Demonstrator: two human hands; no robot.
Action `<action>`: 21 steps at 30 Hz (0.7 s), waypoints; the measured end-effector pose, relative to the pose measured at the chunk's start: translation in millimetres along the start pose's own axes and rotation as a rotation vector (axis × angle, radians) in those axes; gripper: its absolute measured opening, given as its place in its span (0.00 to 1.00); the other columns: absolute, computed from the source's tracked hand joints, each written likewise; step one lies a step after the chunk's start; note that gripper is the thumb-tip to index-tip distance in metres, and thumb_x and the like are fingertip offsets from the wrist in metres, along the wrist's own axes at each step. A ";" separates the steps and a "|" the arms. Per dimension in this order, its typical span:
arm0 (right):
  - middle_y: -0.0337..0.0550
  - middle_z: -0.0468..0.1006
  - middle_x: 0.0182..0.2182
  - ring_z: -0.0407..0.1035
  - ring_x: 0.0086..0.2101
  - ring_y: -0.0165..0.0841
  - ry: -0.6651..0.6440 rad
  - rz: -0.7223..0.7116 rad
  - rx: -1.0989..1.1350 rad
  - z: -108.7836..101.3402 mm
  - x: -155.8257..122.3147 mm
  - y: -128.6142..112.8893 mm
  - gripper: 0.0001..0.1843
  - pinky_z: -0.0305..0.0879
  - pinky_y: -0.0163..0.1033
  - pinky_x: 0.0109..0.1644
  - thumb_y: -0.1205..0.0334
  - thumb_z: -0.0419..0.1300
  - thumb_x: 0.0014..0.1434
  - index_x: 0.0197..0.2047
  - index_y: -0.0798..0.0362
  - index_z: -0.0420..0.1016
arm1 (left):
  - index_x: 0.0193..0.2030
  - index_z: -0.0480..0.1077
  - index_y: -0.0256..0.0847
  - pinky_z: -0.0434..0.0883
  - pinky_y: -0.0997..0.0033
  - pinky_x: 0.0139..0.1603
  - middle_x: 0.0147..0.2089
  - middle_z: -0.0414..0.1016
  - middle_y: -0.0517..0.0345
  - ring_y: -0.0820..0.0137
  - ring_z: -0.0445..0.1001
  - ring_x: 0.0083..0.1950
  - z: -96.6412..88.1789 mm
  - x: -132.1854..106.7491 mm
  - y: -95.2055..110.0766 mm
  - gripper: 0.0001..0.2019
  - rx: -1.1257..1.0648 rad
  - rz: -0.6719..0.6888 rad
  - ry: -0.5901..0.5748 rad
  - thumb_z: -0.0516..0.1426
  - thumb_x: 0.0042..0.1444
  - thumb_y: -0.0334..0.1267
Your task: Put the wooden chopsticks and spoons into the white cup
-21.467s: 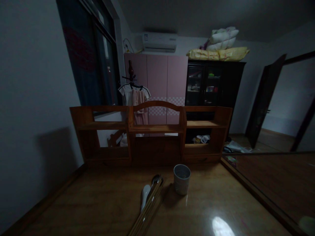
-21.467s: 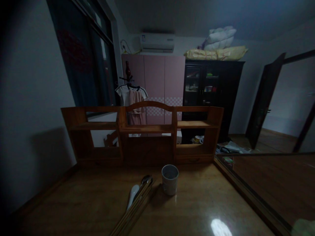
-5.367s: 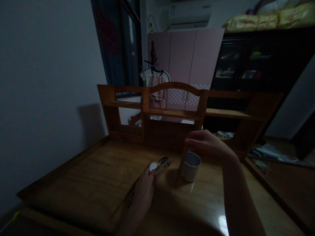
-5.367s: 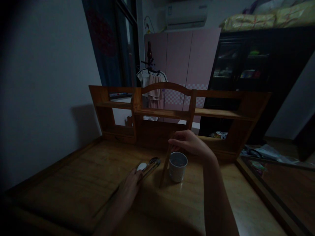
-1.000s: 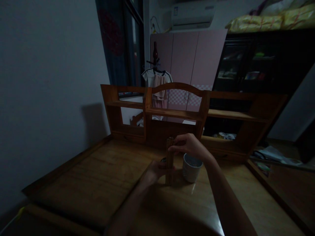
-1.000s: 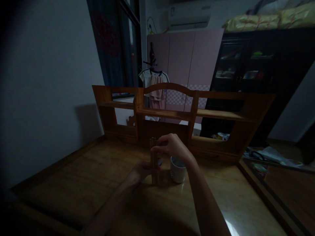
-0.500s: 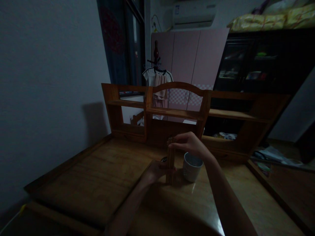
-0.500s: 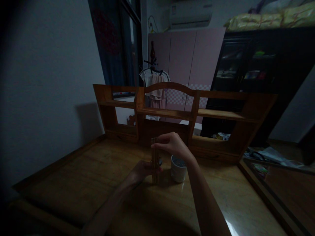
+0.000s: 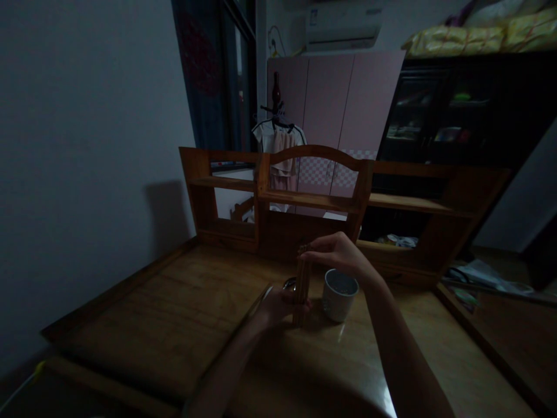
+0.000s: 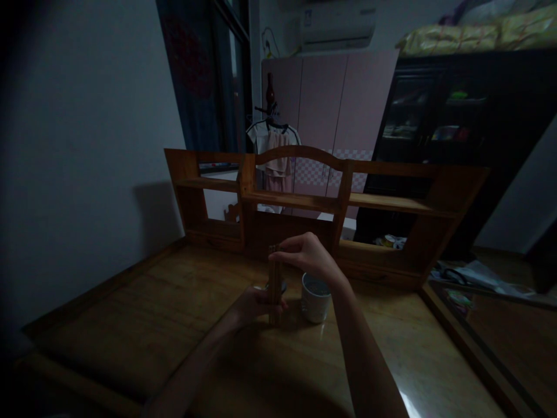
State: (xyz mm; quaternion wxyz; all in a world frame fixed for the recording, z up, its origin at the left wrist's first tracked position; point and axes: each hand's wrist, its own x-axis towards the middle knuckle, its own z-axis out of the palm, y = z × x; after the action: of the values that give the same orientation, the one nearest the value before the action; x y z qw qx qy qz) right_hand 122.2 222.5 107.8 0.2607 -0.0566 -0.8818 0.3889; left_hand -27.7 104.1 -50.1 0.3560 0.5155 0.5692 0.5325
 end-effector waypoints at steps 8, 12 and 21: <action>0.42 0.79 0.32 0.73 0.33 0.37 -0.019 -0.009 0.092 4.8 2.5 0.2 0.14 0.67 0.35 0.32 0.51 0.70 0.55 0.38 0.53 0.82 | 0.34 0.81 0.37 0.71 0.66 0.43 0.37 0.81 0.51 0.59 0.78 0.41 -0.5 1.9 -1.1 0.13 -0.031 -0.025 -0.059 0.68 0.43 0.42; 0.43 0.80 0.35 0.74 0.38 0.41 -0.027 -0.013 0.107 6.3 1.5 -6.3 0.12 0.71 0.39 0.40 0.54 0.69 0.56 0.39 0.52 0.83 | 0.36 0.81 0.38 0.72 0.67 0.41 0.38 0.81 0.52 0.58 0.78 0.41 -0.7 1.4 -2.1 0.13 -0.001 -0.038 -0.060 0.68 0.43 0.41; 0.45 0.81 0.37 0.75 0.40 0.43 0.129 -0.007 0.206 3.6 1.7 -12.0 0.12 0.71 0.39 0.42 0.55 0.70 0.55 0.39 0.54 0.83 | 0.36 0.81 0.36 0.71 0.69 0.40 0.36 0.81 0.53 0.59 0.78 0.40 1.8 -6.3 2.0 0.14 -0.014 -0.051 -0.031 0.68 0.43 0.42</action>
State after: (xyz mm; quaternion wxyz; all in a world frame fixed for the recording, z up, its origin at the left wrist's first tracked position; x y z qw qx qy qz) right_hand 120.1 212.3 115.0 0.3226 -0.0514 -0.8188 0.4721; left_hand -24.2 98.3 -49.4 0.3819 0.5064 0.5727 0.5193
